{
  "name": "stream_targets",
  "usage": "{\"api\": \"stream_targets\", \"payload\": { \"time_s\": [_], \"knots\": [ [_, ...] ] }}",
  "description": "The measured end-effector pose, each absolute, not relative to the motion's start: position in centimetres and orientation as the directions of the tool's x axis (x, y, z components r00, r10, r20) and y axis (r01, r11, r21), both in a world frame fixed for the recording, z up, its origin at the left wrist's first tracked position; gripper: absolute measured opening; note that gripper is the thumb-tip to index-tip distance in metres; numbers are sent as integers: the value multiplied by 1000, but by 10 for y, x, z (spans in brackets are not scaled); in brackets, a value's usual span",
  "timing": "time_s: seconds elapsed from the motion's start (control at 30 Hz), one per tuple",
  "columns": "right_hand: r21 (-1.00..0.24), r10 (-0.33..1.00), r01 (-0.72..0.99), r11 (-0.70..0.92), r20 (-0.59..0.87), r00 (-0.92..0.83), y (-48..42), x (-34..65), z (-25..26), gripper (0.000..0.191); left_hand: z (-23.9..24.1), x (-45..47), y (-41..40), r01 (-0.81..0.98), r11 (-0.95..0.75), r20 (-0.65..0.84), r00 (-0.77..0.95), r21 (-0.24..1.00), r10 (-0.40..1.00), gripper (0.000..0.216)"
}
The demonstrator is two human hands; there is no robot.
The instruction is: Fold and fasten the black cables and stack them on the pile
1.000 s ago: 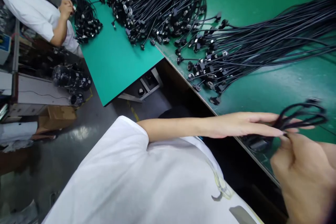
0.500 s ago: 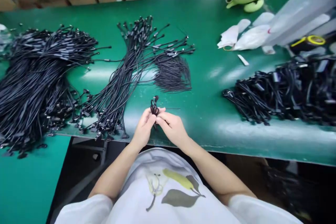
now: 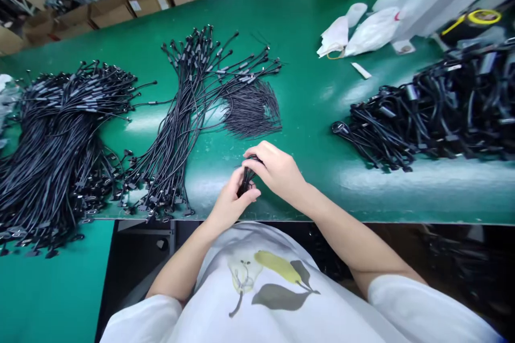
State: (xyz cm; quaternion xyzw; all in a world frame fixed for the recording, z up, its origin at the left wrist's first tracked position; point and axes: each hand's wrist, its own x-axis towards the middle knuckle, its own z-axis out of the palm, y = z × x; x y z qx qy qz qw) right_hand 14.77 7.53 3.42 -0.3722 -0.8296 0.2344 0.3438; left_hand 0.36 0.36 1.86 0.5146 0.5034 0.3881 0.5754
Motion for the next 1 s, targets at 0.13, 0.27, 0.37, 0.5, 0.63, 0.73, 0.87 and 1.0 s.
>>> {"api": "stream_targets", "payload": {
  "time_s": [0.13,0.27,0.37,0.5,0.63,0.73,0.87,1.0],
  "knots": [
    [-554,792,566,610,396,-466,78,153,30,36,28,-4,3,140,191,-223,269,972,937,26],
    [-514,798,611,602,404,-447,77,160,33,46,39,-10,0,-116,498,-391,479,860,786,37],
    [-522,813,624,581,396,-426,75,162,38,51,41,-12,-6,-272,634,-437,531,724,726,47],
    [-545,804,600,586,297,-516,73,169,41,47,27,-20,-9,-60,479,-401,462,876,791,43],
    [-566,719,573,592,50,-693,66,177,38,25,10,-33,-1,594,-198,-28,350,780,936,29],
    [-598,633,524,606,-36,-773,58,177,33,20,6,-39,7,688,-514,240,460,512,855,28],
    [-464,718,610,642,86,-690,50,170,24,26,14,-48,10,676,-361,329,183,642,926,51],
    [-212,772,750,627,297,-562,44,162,19,34,17,-50,5,238,52,-60,27,970,998,67]
  ]
}}
